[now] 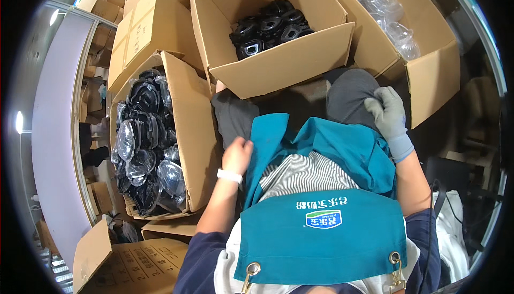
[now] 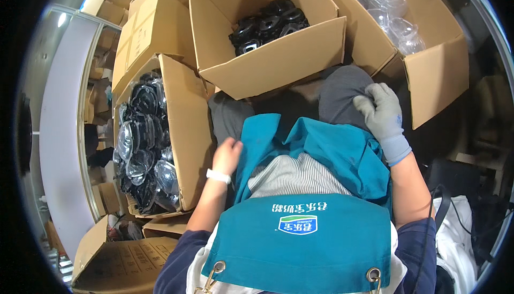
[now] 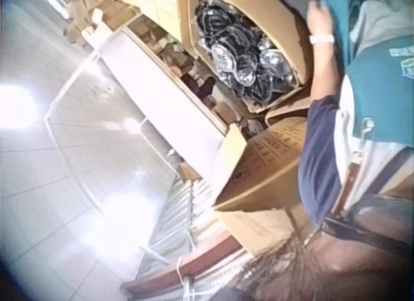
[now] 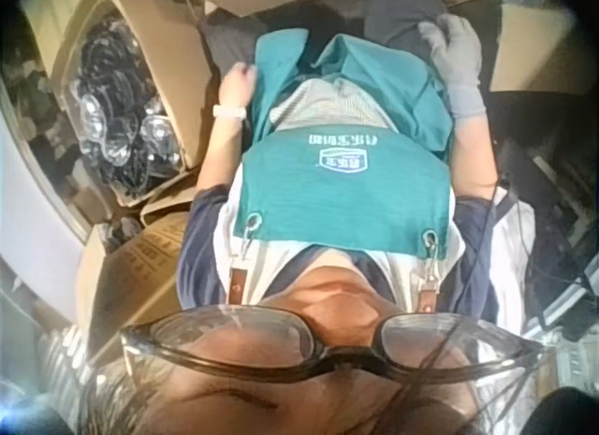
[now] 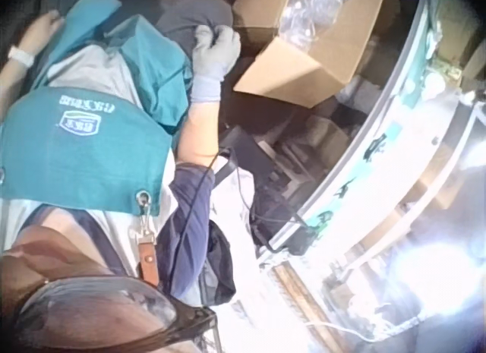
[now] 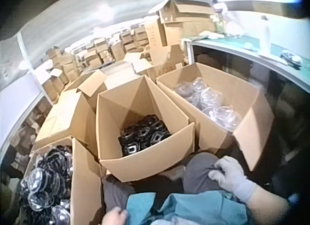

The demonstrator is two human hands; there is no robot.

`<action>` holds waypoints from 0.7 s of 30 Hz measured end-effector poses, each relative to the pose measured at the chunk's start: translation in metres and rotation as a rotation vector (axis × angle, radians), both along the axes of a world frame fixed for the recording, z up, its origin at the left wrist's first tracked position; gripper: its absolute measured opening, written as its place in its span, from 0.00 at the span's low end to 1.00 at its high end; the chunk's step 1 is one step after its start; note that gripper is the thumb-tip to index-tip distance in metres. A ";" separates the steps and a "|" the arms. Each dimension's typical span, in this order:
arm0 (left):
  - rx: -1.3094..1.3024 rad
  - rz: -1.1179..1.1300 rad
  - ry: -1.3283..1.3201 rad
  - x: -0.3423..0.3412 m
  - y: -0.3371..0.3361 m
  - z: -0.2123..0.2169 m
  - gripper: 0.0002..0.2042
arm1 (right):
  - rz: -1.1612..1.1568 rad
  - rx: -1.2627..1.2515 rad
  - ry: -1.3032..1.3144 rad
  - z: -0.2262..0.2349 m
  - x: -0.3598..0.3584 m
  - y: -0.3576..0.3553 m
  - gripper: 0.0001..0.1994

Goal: Packing black plastic components and clear plastic pieces into boxes.

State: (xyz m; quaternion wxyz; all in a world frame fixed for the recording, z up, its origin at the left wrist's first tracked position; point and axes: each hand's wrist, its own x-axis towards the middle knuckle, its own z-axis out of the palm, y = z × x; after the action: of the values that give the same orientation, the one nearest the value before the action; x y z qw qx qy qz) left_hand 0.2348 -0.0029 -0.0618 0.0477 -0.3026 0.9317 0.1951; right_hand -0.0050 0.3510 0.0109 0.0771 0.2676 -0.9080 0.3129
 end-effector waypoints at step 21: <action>-0.281 -0.542 0.528 -0.192 -0.030 0.150 0.19 | 0.335 -0.041 -0.188 0.104 -0.047 -0.022 0.11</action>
State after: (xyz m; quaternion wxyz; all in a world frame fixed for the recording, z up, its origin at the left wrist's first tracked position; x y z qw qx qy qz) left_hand 0.0431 -0.0325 0.0886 -0.1855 0.0109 0.9756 0.1172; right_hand -0.0516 0.3289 0.1154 -0.0559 0.3831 -0.8474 0.3633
